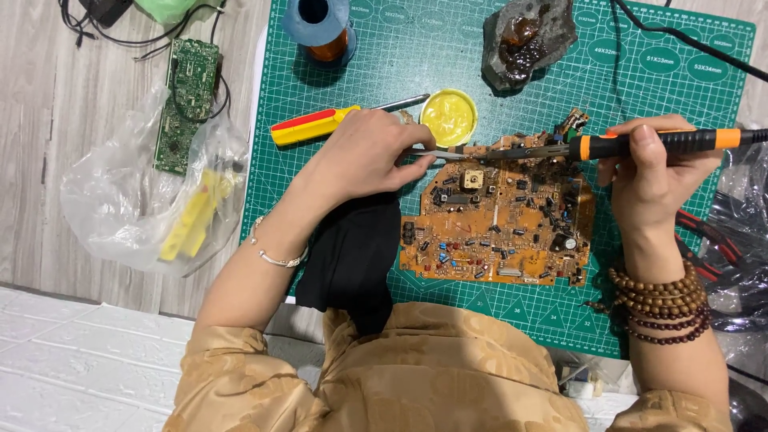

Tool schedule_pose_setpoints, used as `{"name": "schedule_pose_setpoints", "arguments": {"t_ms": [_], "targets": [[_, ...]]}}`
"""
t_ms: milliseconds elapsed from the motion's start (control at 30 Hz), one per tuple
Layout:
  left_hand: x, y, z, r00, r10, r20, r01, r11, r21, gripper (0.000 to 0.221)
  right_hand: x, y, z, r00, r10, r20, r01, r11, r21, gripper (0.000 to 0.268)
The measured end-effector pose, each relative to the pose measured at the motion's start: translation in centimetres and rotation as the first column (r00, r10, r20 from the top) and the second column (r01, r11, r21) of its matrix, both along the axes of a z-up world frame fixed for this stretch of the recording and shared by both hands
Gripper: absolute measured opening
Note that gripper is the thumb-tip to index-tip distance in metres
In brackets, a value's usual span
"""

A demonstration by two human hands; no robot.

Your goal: A person uses a soldering iron and a screwdriver to desolder and remove various electronic components from a printed circuit board on a repair mat.

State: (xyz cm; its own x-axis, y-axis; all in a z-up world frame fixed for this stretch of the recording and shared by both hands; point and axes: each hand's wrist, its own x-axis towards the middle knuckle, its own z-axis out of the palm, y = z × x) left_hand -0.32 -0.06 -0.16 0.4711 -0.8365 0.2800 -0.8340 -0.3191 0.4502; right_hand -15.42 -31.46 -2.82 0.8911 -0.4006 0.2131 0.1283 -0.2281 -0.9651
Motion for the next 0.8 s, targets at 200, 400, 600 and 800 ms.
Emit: {"name": "schedule_pose_setpoints", "arguments": {"t_ms": [200,400,600,800], "targets": [[0.0,-0.1,-0.1,1.0,-0.008,-0.002,0.008,1.0,0.002,0.013,0.0,-0.1,-0.1,1.0,0.0,0.009,-0.001,1.0,0.018,0.028],[-0.1,-0.1,-0.2,1.0,-0.006,-0.004,0.006,1.0,0.005,0.013,0.1,-0.1,-0.4,1.0,0.014,0.024,-0.014,1.0,0.005,0.025],[0.0,0.2,0.3,1.0,0.013,0.009,-0.013,1.0,-0.025,0.012,-0.1,0.2,0.3,1.0,-0.011,-0.004,0.011,0.999,0.031,0.027],[0.7,1.3,-0.5,0.999,0.03,-0.043,-0.035,0.991,-0.132,0.018,-0.7,-0.2,-1.0,0.993,-0.101,-0.066,0.109,0.987,0.122,0.011]]}}
